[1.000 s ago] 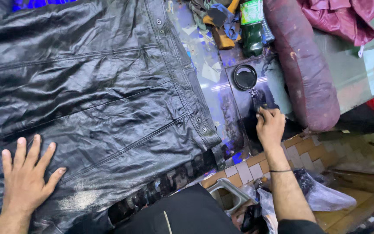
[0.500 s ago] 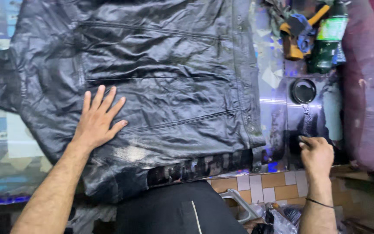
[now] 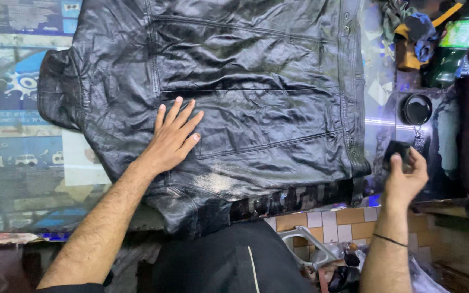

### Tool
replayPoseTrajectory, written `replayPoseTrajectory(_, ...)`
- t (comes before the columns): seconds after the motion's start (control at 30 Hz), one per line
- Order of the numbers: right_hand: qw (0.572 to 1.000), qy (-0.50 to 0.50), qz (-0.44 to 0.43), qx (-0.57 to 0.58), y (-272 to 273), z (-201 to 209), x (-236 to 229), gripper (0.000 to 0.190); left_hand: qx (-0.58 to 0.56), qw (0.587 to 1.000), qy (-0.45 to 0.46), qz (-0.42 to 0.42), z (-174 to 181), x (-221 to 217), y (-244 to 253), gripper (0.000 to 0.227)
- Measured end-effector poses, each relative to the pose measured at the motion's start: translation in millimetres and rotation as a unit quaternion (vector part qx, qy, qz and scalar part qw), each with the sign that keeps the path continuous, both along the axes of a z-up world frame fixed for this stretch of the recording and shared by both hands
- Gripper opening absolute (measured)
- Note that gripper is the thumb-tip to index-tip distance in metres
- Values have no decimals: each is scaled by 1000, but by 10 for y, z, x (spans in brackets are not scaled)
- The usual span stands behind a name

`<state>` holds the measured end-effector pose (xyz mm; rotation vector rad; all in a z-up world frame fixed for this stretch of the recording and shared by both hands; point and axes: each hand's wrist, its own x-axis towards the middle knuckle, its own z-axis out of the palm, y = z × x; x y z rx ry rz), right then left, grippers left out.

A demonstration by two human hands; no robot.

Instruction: The person scrubs a black leather jacket laid on a workbench using a small black sponge, repeatedly dipping it into a container of dark liquid. The person wipes the front, collar, and sleeves of the jacket, occasionally adjusting its position on the table.

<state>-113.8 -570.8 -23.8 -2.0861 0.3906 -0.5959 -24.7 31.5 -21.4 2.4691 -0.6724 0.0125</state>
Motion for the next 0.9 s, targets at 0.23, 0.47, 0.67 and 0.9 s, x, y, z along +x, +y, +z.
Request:
replayPoseTrajectory(0.23,945,-5,198,260,2023,-183,261,54,31,992,-83,-90,70,129,-111,58)
replayPoseTrajectory(0.47,932,-27,267,-245,2718,147,597,39,42,991,-87,-92,107,292,-29,72)
replayPoseTrajectory(0.67,937,-9,165,-308,3028,412,749,33,42,992,-85,-81,90,228,-25,73)
replayPoseTrajectory(0.9,939,-32,134,-314,3173,251,992,37,41,994,-70,-79,80,239,-25,73)
